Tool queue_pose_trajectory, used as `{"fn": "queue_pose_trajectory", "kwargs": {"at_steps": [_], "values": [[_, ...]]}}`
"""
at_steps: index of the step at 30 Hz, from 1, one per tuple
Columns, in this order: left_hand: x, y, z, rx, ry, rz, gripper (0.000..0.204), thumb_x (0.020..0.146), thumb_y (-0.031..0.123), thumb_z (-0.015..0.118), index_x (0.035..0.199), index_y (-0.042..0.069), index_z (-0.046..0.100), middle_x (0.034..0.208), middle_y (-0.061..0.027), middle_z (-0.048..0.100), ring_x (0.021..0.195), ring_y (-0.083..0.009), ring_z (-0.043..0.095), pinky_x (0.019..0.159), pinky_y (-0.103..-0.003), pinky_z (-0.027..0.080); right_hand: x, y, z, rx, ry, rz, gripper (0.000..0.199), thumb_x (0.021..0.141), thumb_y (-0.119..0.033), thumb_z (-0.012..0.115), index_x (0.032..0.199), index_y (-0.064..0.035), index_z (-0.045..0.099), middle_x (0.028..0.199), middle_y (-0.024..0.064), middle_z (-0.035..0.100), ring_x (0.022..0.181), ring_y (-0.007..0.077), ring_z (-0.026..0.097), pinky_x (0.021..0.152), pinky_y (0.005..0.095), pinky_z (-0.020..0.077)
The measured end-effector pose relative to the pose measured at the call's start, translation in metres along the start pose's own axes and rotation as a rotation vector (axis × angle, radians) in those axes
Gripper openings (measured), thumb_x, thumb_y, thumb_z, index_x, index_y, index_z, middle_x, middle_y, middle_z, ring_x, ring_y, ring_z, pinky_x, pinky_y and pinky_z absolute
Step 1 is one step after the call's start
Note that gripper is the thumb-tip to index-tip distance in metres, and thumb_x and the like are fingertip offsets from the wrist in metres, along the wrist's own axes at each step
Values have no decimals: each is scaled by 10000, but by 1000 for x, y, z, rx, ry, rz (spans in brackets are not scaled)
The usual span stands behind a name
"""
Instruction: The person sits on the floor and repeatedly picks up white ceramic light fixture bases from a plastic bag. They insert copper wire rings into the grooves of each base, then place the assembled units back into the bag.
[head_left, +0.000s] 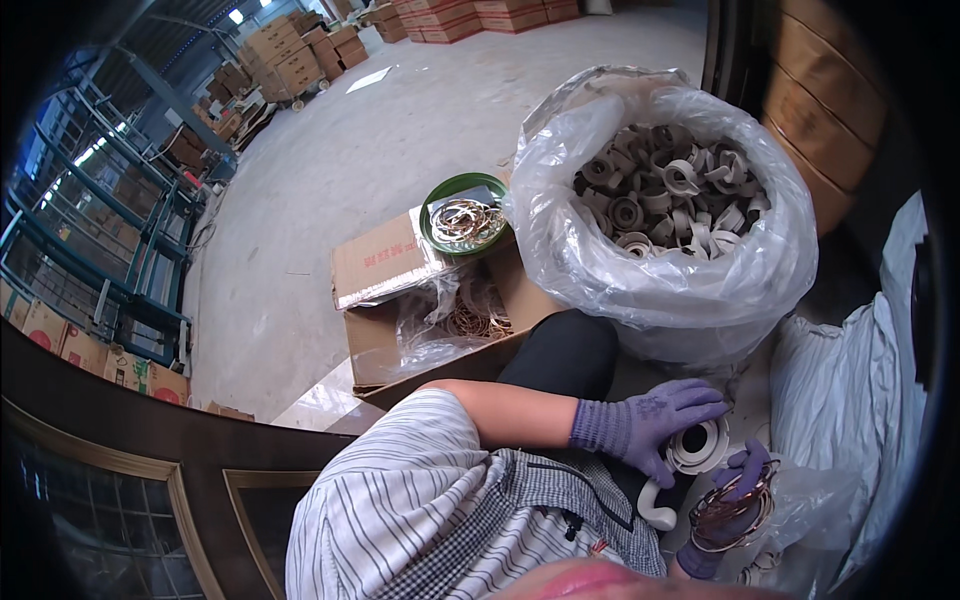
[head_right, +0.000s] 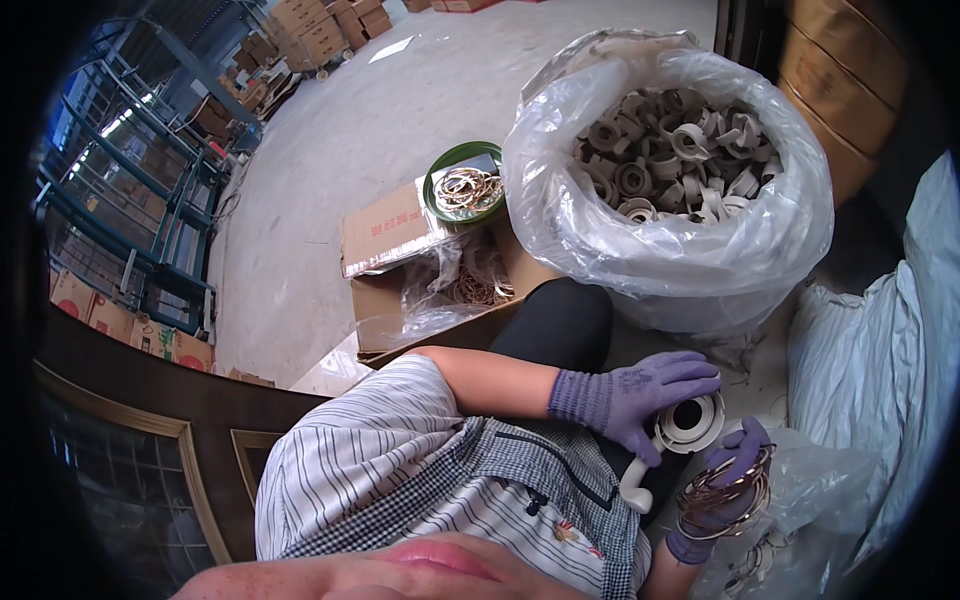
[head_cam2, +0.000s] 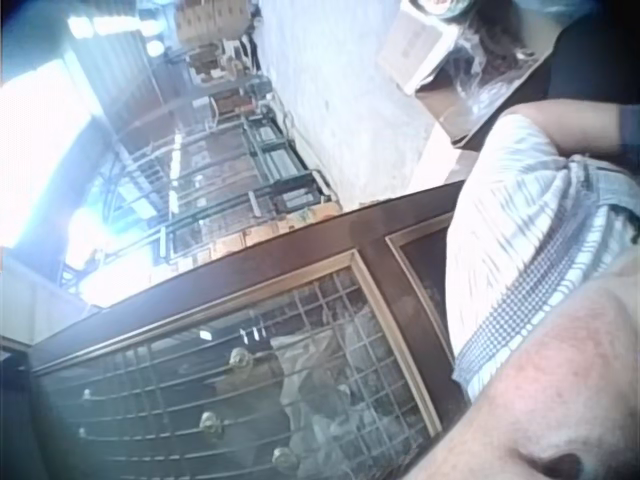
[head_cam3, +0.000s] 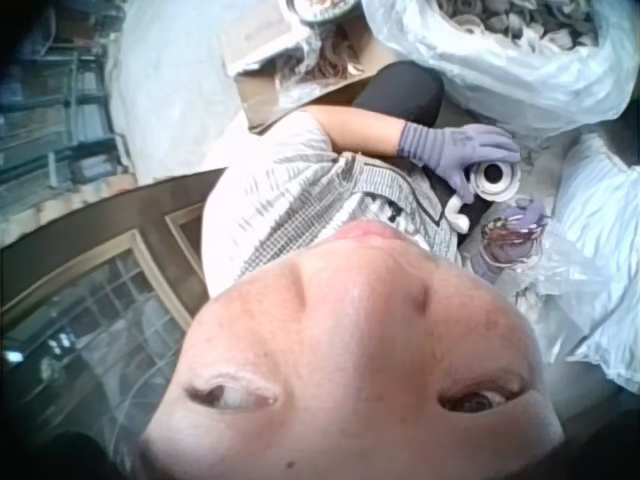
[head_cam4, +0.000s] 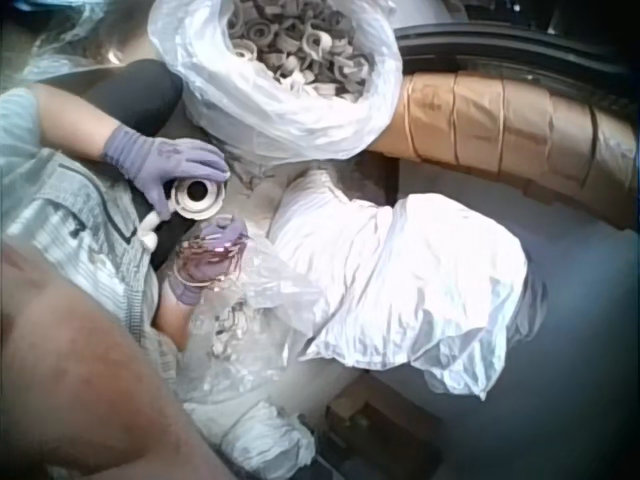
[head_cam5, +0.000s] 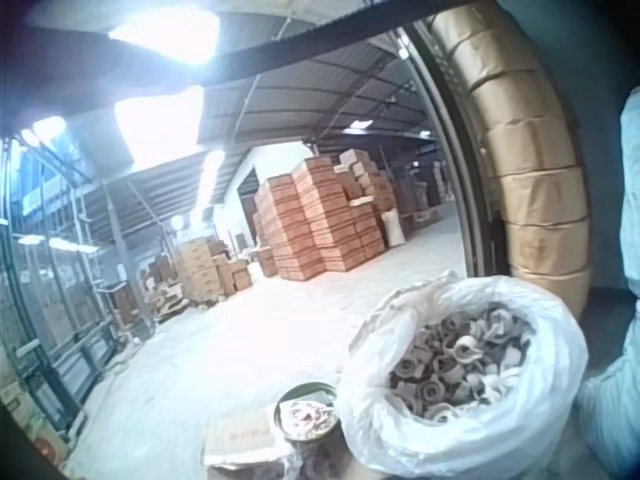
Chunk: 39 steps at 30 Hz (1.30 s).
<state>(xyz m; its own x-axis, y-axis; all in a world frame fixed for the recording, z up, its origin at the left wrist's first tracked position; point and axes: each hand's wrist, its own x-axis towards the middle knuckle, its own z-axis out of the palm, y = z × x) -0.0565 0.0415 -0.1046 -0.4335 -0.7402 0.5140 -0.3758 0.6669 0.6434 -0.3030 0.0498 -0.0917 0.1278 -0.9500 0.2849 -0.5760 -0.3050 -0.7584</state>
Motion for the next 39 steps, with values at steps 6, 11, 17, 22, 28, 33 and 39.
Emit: {"fn": "queue_pose_trajectory", "kwargs": {"at_steps": [6,11,17,22,28,33,39], "values": [[8,17,-15,-364,56,16,673,793,296,828,1363,21,600,1288,-180,622,1151,-331,614,1006,-420,492,2,-16,5,163,102,81,345,998,-194,576,1250,36,632,937,62,597,826,174,584,779,323,508],[22,46,-18,-854,-252,-413,285,901,218,770,1107,23,747,957,-60,720,868,-115,670,800,-291,537,3,-2,16,99,174,-181,299,1010,-119,586,1256,43,640,1097,125,687,965,209,659,864,350,528],[31,46,-8,-1149,-195,-420,278,959,217,728,1141,10,691,844,-15,686,762,-89,651,705,-259,534,4,-15,10,181,92,-56,316,1015,-129,597,1271,53,633,1118,135,680,984,212,662,876,354,534],[35,45,-6,-1346,-319,-542,303,1010,229,684,1231,29,628,822,9,638,664,-38,586,609,-205,473,4,-16,8,358,26,27,372,1017,-184,602,1292,66,607,1126,129,650,992,213,660,872,363,559],[35,44,-2,-1118,-158,-468,253,1016,226,667,1161,19,657,909,-26,670,772,-79,628,690,-256,512,14,-25,5,266,40,-113,371,1012,-230,627,1245,58,628,1103,123,633,988,225,661,872,372,563],[32,55,-7,-848,88,-242,227,955,205,717,1075,14,692,1041,-106,686,977,-222,669,867,-373,533,11,-11,7,224,138,-224,461,991,-259,654,1305,74,592,1216,156,646,1093,246,656,954,373,540],[34,61,-19,-452,195,-145,161,848,169,770,925,36,722,797,-100,668,712,-224,657,660,-359,510,7,-3,14,274,202,-115,428,995,-230,638,1314,54,605,1226,152,663,1090,245,664,933,381,548]]}}
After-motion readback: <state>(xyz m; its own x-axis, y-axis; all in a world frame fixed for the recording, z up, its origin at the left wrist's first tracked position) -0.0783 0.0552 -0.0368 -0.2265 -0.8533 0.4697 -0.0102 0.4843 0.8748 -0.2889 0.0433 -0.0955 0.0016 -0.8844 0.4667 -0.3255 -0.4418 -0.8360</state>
